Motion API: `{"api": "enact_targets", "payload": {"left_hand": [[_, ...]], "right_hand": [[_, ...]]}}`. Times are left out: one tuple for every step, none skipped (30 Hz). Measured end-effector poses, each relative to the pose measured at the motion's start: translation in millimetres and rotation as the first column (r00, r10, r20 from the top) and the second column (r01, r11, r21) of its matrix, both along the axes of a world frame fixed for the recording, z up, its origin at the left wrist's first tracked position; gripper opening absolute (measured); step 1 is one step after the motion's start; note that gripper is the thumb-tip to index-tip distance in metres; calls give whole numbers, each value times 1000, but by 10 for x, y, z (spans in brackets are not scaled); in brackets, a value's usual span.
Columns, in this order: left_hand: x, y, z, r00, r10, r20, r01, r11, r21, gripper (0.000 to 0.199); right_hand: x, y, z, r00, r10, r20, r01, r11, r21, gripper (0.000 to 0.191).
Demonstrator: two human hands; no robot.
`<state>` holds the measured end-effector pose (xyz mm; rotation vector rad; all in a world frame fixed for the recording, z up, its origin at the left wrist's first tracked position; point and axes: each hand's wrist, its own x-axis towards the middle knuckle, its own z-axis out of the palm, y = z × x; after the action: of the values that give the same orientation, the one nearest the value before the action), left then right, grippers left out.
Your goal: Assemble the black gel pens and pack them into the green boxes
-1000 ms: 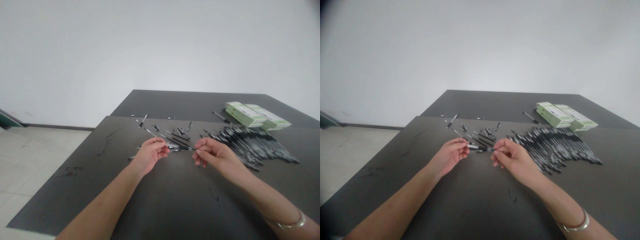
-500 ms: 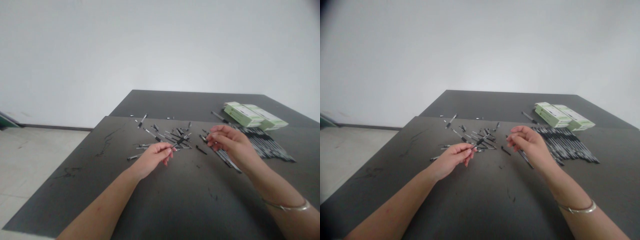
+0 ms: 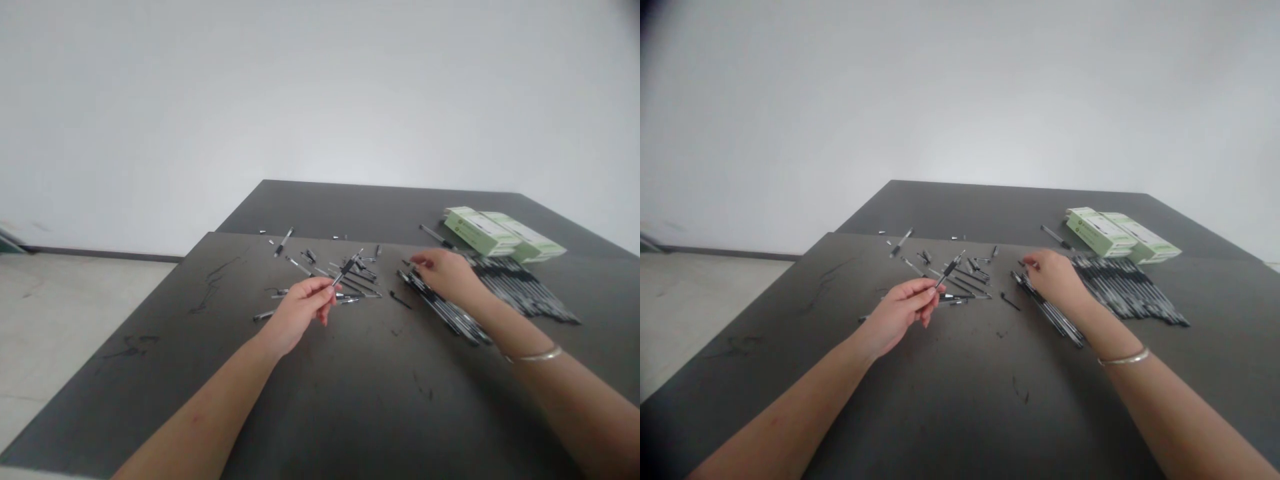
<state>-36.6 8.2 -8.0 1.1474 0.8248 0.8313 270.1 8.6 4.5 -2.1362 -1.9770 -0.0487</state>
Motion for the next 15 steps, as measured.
{"api": "enact_targets", "payload": {"left_hand": [[-1, -2, 11, 1000, 5, 3, -5, 1000, -4, 22], [-1, -5, 19, 1000, 8, 5, -8, 1000, -7, 23], [-2, -7, 24, 1000, 10, 6, -10, 1000, -9, 23], [-2, -8, 27, 1000, 9, 8, -9, 1000, -10, 22], [-3, -8, 28, 1000, 10, 10, -10, 1000, -10, 22], [-4, -8, 28, 1000, 9, 12, -9, 1000, -9, 22], [-4, -7, 27, 1000, 10, 12, -9, 1000, -9, 22], [-5, -6, 27, 1000, 10, 13, -10, 1000, -10, 22], [-5, -4, 27, 1000, 10, 12, -10, 1000, -11, 22], [-5, -3, 28, 1000, 11, 9, -11, 1000, -14, 22], [-5, -3, 30, 1000, 12, 6, -12, 1000, -17, 22], [-4, -2, 33, 1000, 13, 2, -13, 1000, -20, 22], [-3, -3, 35, 1000, 15, -2, -15, 1000, -21, 22], [-2, -3, 38, 1000, 17, -5, -17, 1000, -21, 22], [-1, -4, 40, 1000, 18, -8, -18, 1000, -20, 21]], "right_hand": [[29, 65, 7, 999, 0, 32, 1, 1000, -15, 36], [60, 128, 9, 999, -3, 50, 4, 1000, -25, 36], [89, 189, 6, 998, -1, 62, 3, 999, -39, 36], [113, 243, -4, 998, 4, 69, 0, 998, -56, 35], [131, 291, -19, 997, 11, 72, -5, 997, -75, 33], [141, 331, -39, 997, 19, 75, -12, 995, -95, 31], [145, 364, -60, 997, 27, 77, -18, 993, -114, 29], [143, 392, -81, 996, 34, 78, -24, 991, -130, 27], [136, 415, -100, 996, 39, 79, -27, 989, -142, 26], [126, 434, -115, 996, 41, 80, -29, 988, -152, 25], [112, 451, -126, 996, 44, 80, -30, 987, -160, 26], [97, 465, -132, 996, 47, 80, -34, 985, -167, 26], [80, 477, -134, 995, 53, 78, -39, 984, -174, 26], [61, 487, -131, 995, 62, 76, -47, 983, -180, 26], [42, 495, -126, 995, 73, 73, -58, 981, -186, 26]]}}
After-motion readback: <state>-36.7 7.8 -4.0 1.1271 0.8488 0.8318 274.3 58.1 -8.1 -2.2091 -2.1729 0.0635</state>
